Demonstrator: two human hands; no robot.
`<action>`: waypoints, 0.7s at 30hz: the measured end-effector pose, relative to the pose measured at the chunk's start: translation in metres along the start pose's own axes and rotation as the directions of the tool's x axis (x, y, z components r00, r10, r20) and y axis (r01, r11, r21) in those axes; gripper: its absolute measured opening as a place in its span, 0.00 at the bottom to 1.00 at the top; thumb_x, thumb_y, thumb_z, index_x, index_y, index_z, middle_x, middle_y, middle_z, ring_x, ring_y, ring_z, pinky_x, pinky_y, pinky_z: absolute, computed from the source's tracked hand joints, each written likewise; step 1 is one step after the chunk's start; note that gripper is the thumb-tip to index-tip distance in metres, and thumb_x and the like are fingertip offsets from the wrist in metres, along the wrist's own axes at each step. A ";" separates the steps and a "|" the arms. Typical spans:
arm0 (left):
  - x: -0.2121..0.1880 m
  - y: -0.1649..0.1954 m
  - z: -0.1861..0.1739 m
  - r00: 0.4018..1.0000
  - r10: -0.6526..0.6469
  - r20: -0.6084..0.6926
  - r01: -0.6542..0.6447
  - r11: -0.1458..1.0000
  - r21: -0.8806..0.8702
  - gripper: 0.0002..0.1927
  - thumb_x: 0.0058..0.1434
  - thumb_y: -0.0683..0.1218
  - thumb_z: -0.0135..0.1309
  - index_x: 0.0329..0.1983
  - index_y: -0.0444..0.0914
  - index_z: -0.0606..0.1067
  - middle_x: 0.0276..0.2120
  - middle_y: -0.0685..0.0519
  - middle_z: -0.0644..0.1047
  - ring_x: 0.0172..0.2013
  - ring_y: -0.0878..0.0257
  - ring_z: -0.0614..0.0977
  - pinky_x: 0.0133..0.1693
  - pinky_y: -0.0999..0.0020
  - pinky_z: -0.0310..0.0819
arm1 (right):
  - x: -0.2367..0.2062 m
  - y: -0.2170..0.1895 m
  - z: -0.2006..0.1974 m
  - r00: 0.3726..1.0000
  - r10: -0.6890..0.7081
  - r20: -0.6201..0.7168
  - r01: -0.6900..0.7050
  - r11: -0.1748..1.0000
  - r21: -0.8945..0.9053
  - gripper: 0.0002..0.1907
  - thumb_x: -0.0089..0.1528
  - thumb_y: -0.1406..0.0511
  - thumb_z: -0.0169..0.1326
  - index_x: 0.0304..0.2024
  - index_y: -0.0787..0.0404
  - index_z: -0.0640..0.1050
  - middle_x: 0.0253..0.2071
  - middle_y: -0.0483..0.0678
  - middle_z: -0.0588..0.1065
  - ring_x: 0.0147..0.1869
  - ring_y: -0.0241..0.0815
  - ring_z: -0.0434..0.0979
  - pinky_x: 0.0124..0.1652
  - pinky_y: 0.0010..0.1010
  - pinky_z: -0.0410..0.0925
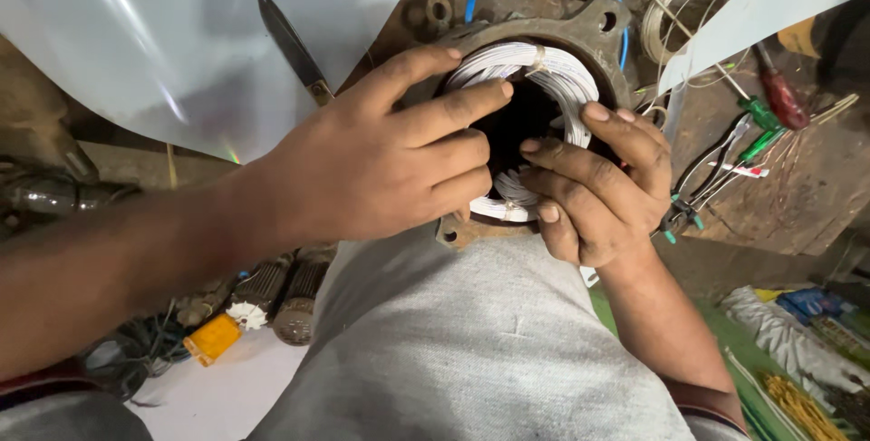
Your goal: The person works on a rusty electric motor stator on a workbench, tapping around its housing with a hammer and removing old components. They then fit white insulating paper into the stator slots, pressing it into place by hand and trimming the paper with scissors.
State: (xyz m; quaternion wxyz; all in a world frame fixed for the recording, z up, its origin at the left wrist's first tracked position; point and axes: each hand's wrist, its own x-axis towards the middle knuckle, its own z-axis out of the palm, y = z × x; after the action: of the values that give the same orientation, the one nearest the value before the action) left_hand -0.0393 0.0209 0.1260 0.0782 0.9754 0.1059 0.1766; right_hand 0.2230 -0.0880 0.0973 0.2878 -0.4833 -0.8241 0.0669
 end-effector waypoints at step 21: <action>0.013 -0.019 -0.031 0.994 0.015 0.104 -0.008 0.998 -0.062 0.11 0.61 0.49 0.55 0.46 0.47 0.82 0.51 0.60 0.81 0.62 0.57 0.73 0.59 0.60 0.68 | -0.015 0.005 0.003 0.955 0.150 -0.256 -0.060 0.942 0.329 0.31 0.74 0.48 0.41 0.30 0.62 0.81 0.40 0.51 0.81 0.59 0.55 0.75 0.59 0.46 0.70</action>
State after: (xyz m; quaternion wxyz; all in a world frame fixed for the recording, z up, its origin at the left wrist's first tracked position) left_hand -0.0419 0.0463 0.1557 0.1126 0.9811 0.0906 0.1290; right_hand 0.2311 -0.0976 0.0864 0.4703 -0.4790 -0.7268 0.1457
